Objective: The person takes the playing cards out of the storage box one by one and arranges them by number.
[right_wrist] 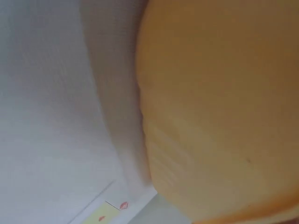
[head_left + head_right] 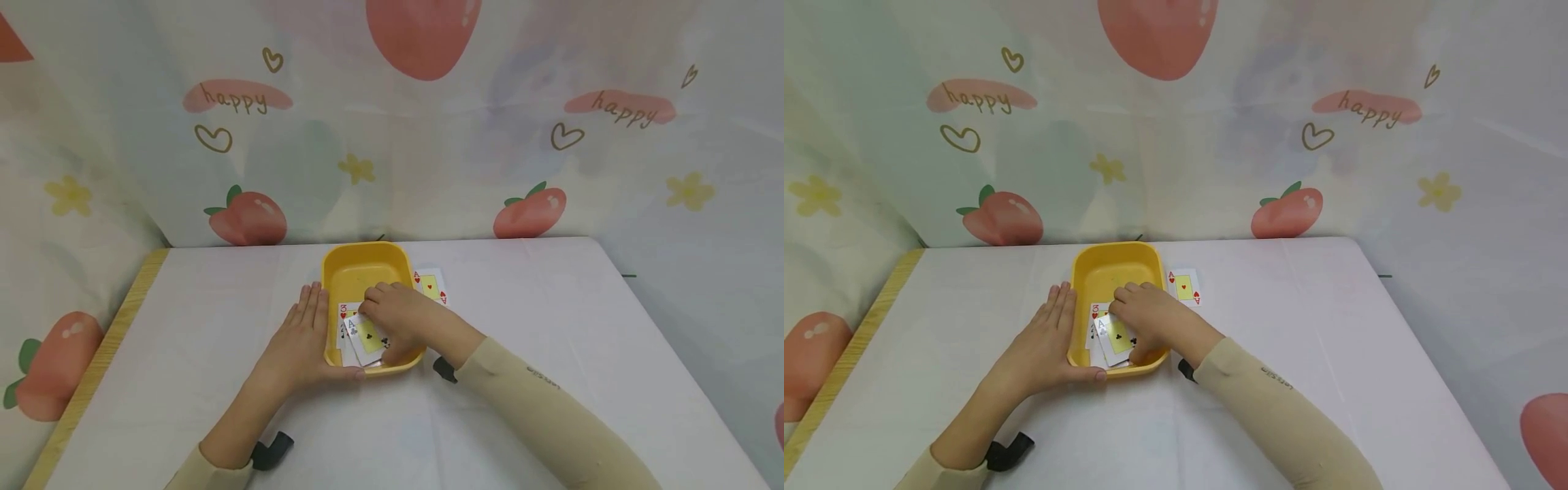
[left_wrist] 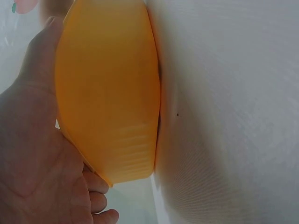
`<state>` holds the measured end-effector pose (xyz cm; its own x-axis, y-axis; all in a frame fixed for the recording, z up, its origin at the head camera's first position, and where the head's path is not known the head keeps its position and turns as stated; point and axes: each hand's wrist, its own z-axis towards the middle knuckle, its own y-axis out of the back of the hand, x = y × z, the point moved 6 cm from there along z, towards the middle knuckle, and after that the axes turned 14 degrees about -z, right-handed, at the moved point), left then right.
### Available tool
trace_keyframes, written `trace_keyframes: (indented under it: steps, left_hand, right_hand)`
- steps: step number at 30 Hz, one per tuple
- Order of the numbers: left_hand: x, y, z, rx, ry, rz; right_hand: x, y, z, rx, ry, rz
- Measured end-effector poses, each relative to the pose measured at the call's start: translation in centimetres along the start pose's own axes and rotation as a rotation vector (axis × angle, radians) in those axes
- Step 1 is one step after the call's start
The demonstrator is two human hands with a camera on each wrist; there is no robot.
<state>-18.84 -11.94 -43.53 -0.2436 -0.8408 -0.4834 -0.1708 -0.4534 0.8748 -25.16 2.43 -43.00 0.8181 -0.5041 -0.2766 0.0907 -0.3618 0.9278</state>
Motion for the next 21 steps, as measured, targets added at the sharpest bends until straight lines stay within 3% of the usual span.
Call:
trace_keyframes:
  steps: [21]
  left_hand:
    - [-0.2,0.0,0.0,-0.005,0.000,0.000]
  right_hand:
    - [-3.5,3.0,-2.8,-0.120,-0.050,0.100]
